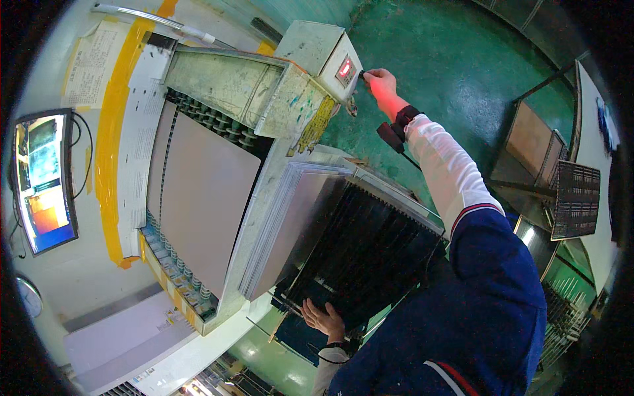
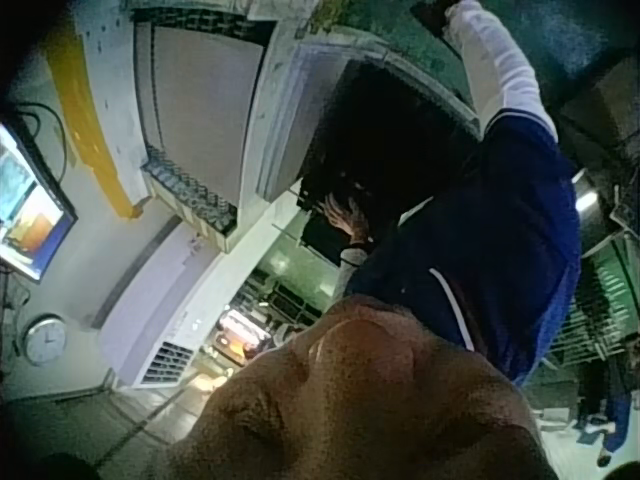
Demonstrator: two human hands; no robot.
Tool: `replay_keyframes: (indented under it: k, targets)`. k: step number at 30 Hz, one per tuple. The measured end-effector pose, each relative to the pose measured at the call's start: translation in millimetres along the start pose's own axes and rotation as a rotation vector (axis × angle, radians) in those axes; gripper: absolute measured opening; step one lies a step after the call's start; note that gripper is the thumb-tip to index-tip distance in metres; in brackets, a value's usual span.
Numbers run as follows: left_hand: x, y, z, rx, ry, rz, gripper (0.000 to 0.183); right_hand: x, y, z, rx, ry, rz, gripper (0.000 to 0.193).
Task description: The recorder is feeding flat metal or composite sheets into a specialized production machine and then stacking them into a drying or processing rack.
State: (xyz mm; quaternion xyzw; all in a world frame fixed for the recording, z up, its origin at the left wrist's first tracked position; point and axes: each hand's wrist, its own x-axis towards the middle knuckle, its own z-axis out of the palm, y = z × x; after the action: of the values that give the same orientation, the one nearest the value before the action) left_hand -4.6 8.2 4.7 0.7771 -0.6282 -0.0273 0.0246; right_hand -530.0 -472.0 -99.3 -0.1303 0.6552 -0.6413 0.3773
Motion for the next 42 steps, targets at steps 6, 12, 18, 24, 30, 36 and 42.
replay_keyframes:
  k: [6,12,18,24,30,36,42]
  targets:
    - [9,6,4,-0.018,-0.002,-0.022,0.069,11,3,2,0.014,0.029,-0.053,0.026]
    - [8,3,6,-0.009,-0.007,-0.033,0.07,12,4,3,-0.008,0.024,-0.039,0.024]
    - [7,4,5,-0.004,0.004,-0.016,0.07,8,-1,3,0.025,-0.018,-0.02,0.023]
    - [8,2,7,0.0,0.0,-0.009,0.07,9,1,2,0.003,-0.002,-0.037,0.023]
    - [9,7,3,-0.007,-0.008,-0.015,0.071,8,-1,2,-0.019,0.01,-0.034,0.022]
    - [7,3,6,0.004,0.004,-0.007,0.071,0,-9,2,0.019,-0.014,0.006,0.022]
    - [8,3,6,-0.002,-0.001,-0.012,0.071,3,-7,1,0.063,-0.014,-0.001,0.022]
